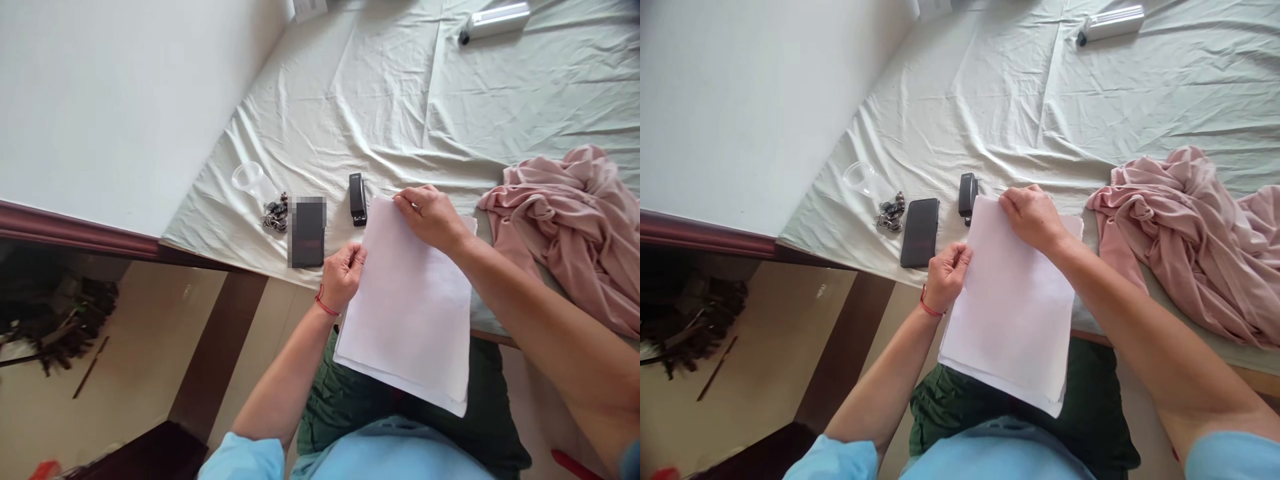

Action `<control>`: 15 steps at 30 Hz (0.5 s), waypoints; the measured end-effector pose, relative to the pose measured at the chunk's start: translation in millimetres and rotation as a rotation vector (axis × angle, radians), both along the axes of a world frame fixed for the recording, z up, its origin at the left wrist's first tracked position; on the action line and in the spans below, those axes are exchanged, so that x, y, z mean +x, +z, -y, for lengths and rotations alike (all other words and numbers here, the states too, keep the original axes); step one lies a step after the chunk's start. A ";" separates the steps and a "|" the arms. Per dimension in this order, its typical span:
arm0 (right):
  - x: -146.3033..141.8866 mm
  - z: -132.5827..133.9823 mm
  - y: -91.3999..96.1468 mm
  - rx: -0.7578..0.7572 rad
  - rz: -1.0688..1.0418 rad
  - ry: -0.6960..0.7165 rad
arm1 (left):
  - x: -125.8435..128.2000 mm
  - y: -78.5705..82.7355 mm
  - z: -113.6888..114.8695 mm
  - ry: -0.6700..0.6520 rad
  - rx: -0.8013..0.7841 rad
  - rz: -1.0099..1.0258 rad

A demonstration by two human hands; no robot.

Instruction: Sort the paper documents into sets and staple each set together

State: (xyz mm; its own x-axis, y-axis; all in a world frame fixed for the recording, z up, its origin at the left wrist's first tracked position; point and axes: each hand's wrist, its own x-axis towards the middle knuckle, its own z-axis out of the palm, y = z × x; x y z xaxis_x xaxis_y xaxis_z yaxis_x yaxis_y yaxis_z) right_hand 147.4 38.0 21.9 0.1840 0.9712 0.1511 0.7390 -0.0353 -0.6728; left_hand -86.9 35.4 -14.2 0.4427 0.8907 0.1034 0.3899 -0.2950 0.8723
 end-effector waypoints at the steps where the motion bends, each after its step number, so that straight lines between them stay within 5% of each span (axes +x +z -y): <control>1: -1.1 -1.0 1.2 -0.011 0.013 -0.002 | 0.4 0.6 -0.3 0.002 0.010 -0.013; 5: -7.4 -0.6 2.8 -0.059 0.086 0.014 | 3.1 4.5 -3.5 0.011 0.056 -0.068; 10: -17.9 5.4 -4.5 0.108 0.250 0.093 | 4.7 5.9 -5.6 0.025 0.098 -0.115; 15: -25.0 8.5 -9.5 0.115 0.352 0.123 | 3.8 5.2 -2.6 0.026 0.103 -0.120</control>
State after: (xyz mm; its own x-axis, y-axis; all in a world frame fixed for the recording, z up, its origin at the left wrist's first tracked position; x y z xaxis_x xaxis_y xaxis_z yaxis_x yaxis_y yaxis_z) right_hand 122.4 29.5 12.4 -0.0151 0.9559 0.2933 0.9196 0.1284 -0.3712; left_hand -83.1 38.0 -9.0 0.4346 0.8893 0.1420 0.4982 -0.3687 0.7847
